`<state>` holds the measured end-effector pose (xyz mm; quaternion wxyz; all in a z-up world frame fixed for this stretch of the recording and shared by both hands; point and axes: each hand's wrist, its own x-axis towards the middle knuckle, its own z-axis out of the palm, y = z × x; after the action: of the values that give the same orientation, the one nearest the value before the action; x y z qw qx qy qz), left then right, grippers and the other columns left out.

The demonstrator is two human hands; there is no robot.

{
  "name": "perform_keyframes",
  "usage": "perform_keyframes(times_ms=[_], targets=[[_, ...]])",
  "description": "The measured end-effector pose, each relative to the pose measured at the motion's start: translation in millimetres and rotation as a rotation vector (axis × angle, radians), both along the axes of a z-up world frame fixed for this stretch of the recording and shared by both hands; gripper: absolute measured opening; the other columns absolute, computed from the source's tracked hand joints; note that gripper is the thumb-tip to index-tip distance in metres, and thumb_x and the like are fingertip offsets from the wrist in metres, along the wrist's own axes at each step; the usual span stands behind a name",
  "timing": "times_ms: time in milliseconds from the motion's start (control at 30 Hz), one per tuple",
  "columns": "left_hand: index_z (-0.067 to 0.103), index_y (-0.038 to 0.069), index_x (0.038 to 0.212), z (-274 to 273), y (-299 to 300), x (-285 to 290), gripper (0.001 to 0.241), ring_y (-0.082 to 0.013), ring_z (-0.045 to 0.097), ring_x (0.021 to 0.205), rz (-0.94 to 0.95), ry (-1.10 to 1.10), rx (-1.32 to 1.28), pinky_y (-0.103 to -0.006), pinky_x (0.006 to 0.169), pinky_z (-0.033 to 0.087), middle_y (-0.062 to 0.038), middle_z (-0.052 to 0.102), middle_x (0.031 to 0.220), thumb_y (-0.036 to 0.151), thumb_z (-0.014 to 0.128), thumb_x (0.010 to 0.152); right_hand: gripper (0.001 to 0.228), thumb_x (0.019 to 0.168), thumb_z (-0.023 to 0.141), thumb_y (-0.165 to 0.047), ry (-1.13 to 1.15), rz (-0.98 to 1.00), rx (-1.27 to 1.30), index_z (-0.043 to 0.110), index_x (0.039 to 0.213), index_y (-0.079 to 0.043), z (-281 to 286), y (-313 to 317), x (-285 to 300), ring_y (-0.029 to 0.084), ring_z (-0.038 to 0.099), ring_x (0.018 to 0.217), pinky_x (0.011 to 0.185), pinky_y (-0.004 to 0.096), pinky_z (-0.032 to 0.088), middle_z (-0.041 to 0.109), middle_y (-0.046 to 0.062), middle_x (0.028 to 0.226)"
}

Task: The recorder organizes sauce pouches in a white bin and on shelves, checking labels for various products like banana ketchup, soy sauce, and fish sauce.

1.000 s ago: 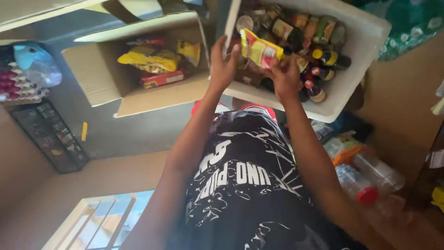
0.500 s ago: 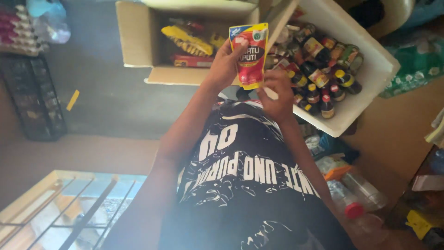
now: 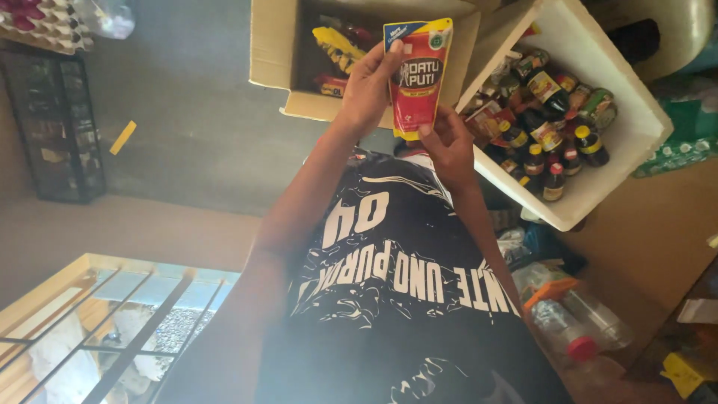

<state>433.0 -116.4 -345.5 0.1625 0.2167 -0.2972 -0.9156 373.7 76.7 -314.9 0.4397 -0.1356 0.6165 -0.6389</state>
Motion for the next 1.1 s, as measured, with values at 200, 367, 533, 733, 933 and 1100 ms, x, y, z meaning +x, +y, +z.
perform_keyframes(times_ms=[200,367,533,733,933,1100], targets=[[0.064,0.006,0.120,14.4,-14.1,10.3,0.033,-0.0109,0.069,0.093,-0.039,0.019,0.079,-0.0310,0.080,0.059,-0.004,0.073,0.105,0.036,0.054,0.111,0.045,0.105,0.067,-0.012,0.038,-0.031,-0.025,0.049,0.143,0.002,12.5,-13.0,15.0,0.019,0.070,0.112,0.091,0.035,0.064,0.068,0.013,0.128],[0.063,0.006,0.122,16.6,-16.7,6.1,0.038,-0.0112,0.069,0.091,-0.056,-0.016,0.047,-0.0310,0.076,0.060,-0.005,0.072,0.105,0.040,0.051,0.111,0.042,0.105,0.067,-0.012,0.107,-0.108,-0.014,0.051,0.142,0.002,13.9,-19.1,21.6,0.019,0.069,0.110,0.086,0.034,0.063,0.067,0.013,0.127],[0.063,0.007,0.125,33.6,-20.7,4.7,0.043,-0.0124,0.071,0.087,-0.090,-0.051,0.029,-0.0304,0.067,0.059,-0.005,0.072,0.106,0.044,0.049,0.109,0.040,0.105,0.066,-0.013,0.127,-0.156,0.037,0.053,0.140,0.001,21.2,-17.8,23.5,0.018,0.071,0.109,0.086,0.034,0.065,0.069,0.012,0.125],[0.062,0.002,0.127,15.3,-18.0,-0.8,0.044,-0.0159,0.072,0.099,-0.068,0.102,0.111,-0.0346,0.085,0.062,-0.009,0.073,0.113,0.042,0.051,0.111,0.040,0.106,0.064,-0.015,-0.040,-0.197,-0.030,0.051,0.141,0.000,23.5,-14.3,17.9,0.019,0.070,0.111,0.087,0.035,0.063,0.068,0.012,0.127],[0.062,0.001,0.128,26.4,-19.3,-6.2,0.045,-0.0156,0.071,0.104,-0.056,0.119,0.128,-0.0359,0.091,0.061,-0.008,0.072,0.116,0.041,0.052,0.110,0.039,0.109,0.058,-0.028,-0.060,-0.209,-0.032,0.052,0.136,-0.002,36.3,-15.8,10.4,0.020,0.072,0.107,0.087,0.037,0.065,0.068,0.012,0.122],[0.061,0.001,0.128,26.0,-15.8,-7.4,0.047,-0.0171,0.072,0.102,-0.078,0.140,0.117,-0.0362,0.089,0.063,-0.010,0.072,0.115,0.043,0.052,0.110,0.038,0.110,0.059,-0.026,0.036,-0.162,0.015,0.053,0.137,0.000,40.1,-14.5,7.8,0.021,0.072,0.108,0.089,0.037,0.066,0.068,0.014,0.124]])
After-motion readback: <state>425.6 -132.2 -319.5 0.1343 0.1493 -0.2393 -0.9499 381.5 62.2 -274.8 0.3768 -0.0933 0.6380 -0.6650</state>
